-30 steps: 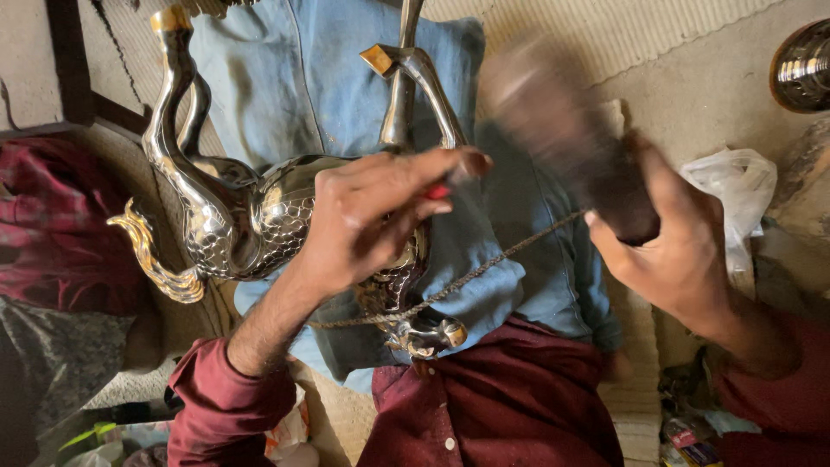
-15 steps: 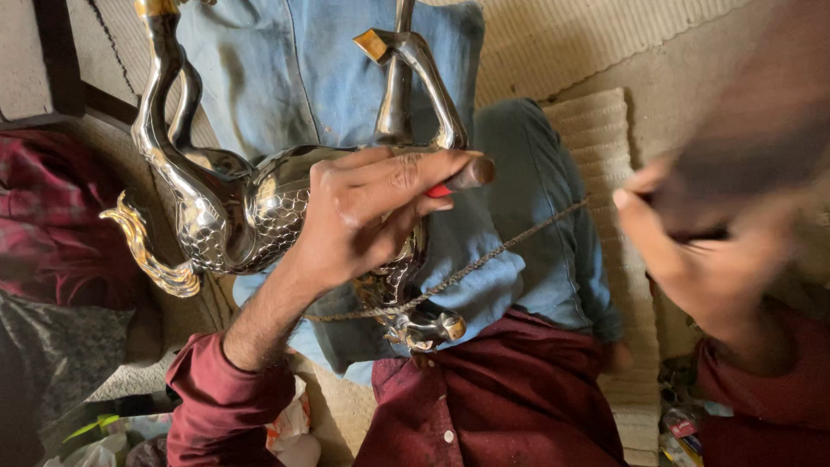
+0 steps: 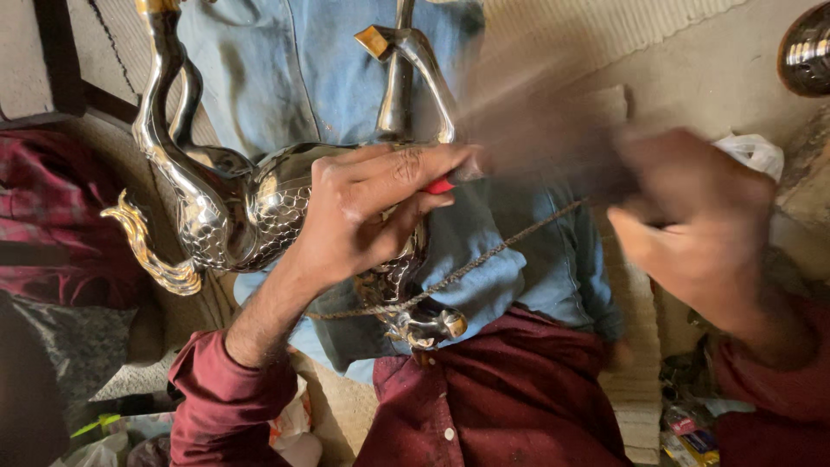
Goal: The person sits on the floor with a silvered metal horse figurine on their lap and repeatedly strikes a small chisel-like punch held against the figurine with a wooden mallet, working the surface details. Near the end they untie and remove a rope holding the figurine, then resume hammering.
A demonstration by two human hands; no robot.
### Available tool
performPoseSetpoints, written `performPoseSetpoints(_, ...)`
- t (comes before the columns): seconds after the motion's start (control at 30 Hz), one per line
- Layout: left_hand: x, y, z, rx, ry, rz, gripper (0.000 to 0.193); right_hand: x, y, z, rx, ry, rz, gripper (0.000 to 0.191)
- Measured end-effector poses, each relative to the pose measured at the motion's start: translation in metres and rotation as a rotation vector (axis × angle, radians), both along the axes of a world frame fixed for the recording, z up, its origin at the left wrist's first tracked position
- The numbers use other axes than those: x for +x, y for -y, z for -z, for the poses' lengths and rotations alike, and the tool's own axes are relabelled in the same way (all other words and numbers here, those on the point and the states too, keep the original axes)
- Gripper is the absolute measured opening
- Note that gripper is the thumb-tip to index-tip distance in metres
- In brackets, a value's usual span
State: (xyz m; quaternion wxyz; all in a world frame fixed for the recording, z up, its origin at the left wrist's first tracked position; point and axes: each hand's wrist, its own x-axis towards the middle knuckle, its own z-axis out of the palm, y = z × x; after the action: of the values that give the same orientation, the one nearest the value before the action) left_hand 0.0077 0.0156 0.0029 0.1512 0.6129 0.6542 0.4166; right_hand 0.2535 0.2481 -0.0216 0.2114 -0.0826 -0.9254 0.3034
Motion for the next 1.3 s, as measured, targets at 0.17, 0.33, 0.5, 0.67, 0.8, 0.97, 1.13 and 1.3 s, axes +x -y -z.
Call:
performPoseSetpoints(0.17, 0.001, -0.001, 0.004, -0.019, -0.011, -0.071, 0.063, -0.005, 0.005, 0.0, -0.142, -0.046, 0.015, 0.057)
performPoseSetpoints(0.33, 0.001, 0.0, 0.007, 0.025, -0.003, -0.052, 0.061, -0.013, -0.005, -0.006, 0.128, -0.031, -0.025, 0.056)
performPoseSetpoints(0.5, 0.002, 0.0, 0.008, 0.026, -0.007, -0.064, 0.056, -0.023, -0.001, -0.012, -0.004, -0.053, -0.037, 0.06)
performPoseSetpoints(0.67, 0.002, 0.001, 0.008, 0.037, 0.011, -0.064, 0.055, -0.028, 0.004, -0.023, -0.149, -0.074, -0.037, 0.066)
performPoseSetpoints(0.8, 0.001, 0.001, 0.008, 0.002, -0.035, -0.08, 0.046, -0.026, 0.002, -0.023, 0.226, 0.045, -0.055, 0.067)
performPoseSetpoints(0.97, 0.0, 0.001, 0.008, 0.011, -0.029, -0.045, 0.055, -0.018, -0.003, -0.01, 0.234, 0.043, -0.045, 0.067)
performPoseSetpoints(1.13, 0.002, 0.0, 0.004, 0.021, -0.017, -0.079, 0.056, -0.013, -0.005, 0.0, -0.226, -0.081, -0.036, 0.06)
performPoseSetpoints(1.3, 0.0, 0.001, 0.001, 0.008, -0.017, -0.06, 0.056, -0.02, -0.01, -0.012, 0.793, -0.226, -0.097, 0.059)
